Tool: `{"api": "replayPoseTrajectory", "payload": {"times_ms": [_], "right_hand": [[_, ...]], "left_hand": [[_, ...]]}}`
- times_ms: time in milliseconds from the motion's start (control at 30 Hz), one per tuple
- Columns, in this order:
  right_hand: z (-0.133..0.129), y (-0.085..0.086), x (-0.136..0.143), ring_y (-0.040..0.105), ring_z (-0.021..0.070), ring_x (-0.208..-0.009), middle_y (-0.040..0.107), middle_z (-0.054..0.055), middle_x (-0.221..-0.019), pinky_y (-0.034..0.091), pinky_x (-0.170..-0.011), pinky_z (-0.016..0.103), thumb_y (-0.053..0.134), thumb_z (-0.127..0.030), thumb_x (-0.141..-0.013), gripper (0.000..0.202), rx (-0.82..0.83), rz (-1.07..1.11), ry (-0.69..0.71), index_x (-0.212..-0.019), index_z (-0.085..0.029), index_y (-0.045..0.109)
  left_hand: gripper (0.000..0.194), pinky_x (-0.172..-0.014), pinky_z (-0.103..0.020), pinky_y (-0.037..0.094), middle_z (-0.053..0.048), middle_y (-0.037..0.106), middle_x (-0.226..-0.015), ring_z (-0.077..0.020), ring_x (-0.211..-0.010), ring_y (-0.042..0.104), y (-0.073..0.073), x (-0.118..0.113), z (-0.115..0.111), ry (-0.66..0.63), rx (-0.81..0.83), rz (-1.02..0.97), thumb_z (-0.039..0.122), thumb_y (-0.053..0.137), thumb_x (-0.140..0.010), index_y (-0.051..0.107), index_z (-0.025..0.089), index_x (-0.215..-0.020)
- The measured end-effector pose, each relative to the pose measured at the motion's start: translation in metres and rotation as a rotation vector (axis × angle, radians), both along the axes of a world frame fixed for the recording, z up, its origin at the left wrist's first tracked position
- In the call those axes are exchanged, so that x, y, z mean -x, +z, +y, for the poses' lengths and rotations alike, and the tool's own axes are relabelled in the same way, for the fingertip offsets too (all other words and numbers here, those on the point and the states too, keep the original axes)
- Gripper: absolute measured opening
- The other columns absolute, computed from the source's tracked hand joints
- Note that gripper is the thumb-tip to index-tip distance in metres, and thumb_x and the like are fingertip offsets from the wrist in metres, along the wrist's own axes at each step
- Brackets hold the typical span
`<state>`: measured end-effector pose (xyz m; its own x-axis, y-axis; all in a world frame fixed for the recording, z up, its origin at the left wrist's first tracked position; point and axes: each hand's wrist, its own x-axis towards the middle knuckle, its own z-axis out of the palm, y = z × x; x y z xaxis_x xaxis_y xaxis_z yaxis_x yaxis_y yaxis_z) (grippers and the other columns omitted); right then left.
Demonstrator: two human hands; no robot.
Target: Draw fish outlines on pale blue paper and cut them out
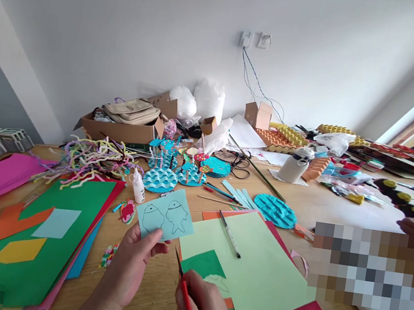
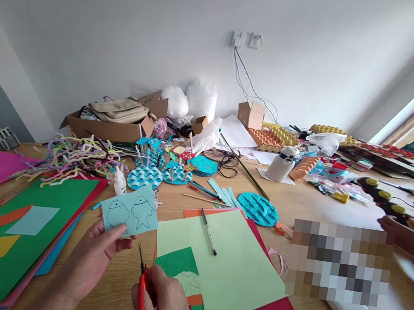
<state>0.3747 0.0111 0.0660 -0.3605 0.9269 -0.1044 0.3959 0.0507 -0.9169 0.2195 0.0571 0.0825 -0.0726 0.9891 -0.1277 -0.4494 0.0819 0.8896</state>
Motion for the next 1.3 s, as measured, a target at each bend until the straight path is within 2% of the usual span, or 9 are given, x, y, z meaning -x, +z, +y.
{"api": "replayPoseTrajectory", "payload": {"times_ms": [133,300,533,933,1300], "right_hand": [[0.004,0.007,0.005,0.041,0.0109,-0.054,0.043,-0.004,-0.056,0.028,-0.05,0.022,0.034,-0.037,-0.088,0.029,0.013,-0.036,0.022,-0.065,-0.02,0.038],[0.008,0.011,0.008,0.041,0.0112,-0.054,0.045,-0.003,-0.057,0.029,-0.052,0.022,0.031,-0.04,-0.089,0.032,0.014,-0.051,0.001,-0.064,-0.02,0.037],[0.011,0.007,0.011,0.04,0.0117,-0.053,0.045,-0.003,-0.055,0.028,-0.051,0.023,0.03,-0.044,-0.088,0.034,0.005,-0.055,0.002,-0.063,-0.021,0.036],[0.012,0.003,0.013,0.04,0.0116,-0.053,0.044,-0.002,-0.053,0.028,-0.051,0.024,0.029,-0.043,-0.087,0.035,0.031,-0.062,-0.015,-0.062,-0.021,0.036],[0.011,-0.004,0.013,0.038,0.0112,-0.052,0.041,-0.003,-0.05,0.028,-0.048,0.022,0.028,-0.054,-0.088,0.044,-0.016,-0.015,-0.045,-0.06,-0.021,0.036]], "left_hand": [[0.023,-0.058,-0.026,0.051,-0.002,0.067,-0.077,-0.0154,-0.066,0.059,-0.003,-0.003,-0.002,-0.007,0.017,0.027,0.029,0.073,-0.064,0.065,0.017,-0.081],[0.025,-0.058,-0.026,0.051,-0.003,0.067,-0.079,-0.0146,-0.065,0.059,-0.008,-0.005,-0.003,-0.009,0.04,0.006,0.03,0.073,-0.064,0.066,0.017,-0.084],[0.022,-0.058,-0.024,0.05,-0.001,0.067,-0.079,-0.0139,-0.065,0.059,-0.009,-0.008,-0.006,-0.053,0.042,-0.024,0.029,0.072,-0.066,0.067,0.019,-0.085],[0.022,-0.064,-0.027,0.05,-0.003,0.068,-0.083,-0.0157,-0.07,0.061,-0.015,-0.01,-0.008,-0.071,0.079,-0.061,0.028,0.071,-0.067,0.067,0.017,-0.086],[0.025,-0.062,-0.027,0.05,-0.003,0.069,-0.08,-0.0166,-0.067,0.061,-0.014,-0.012,-0.007,-0.046,0.104,-0.061,0.029,0.074,-0.062,0.067,0.017,-0.083]]}}
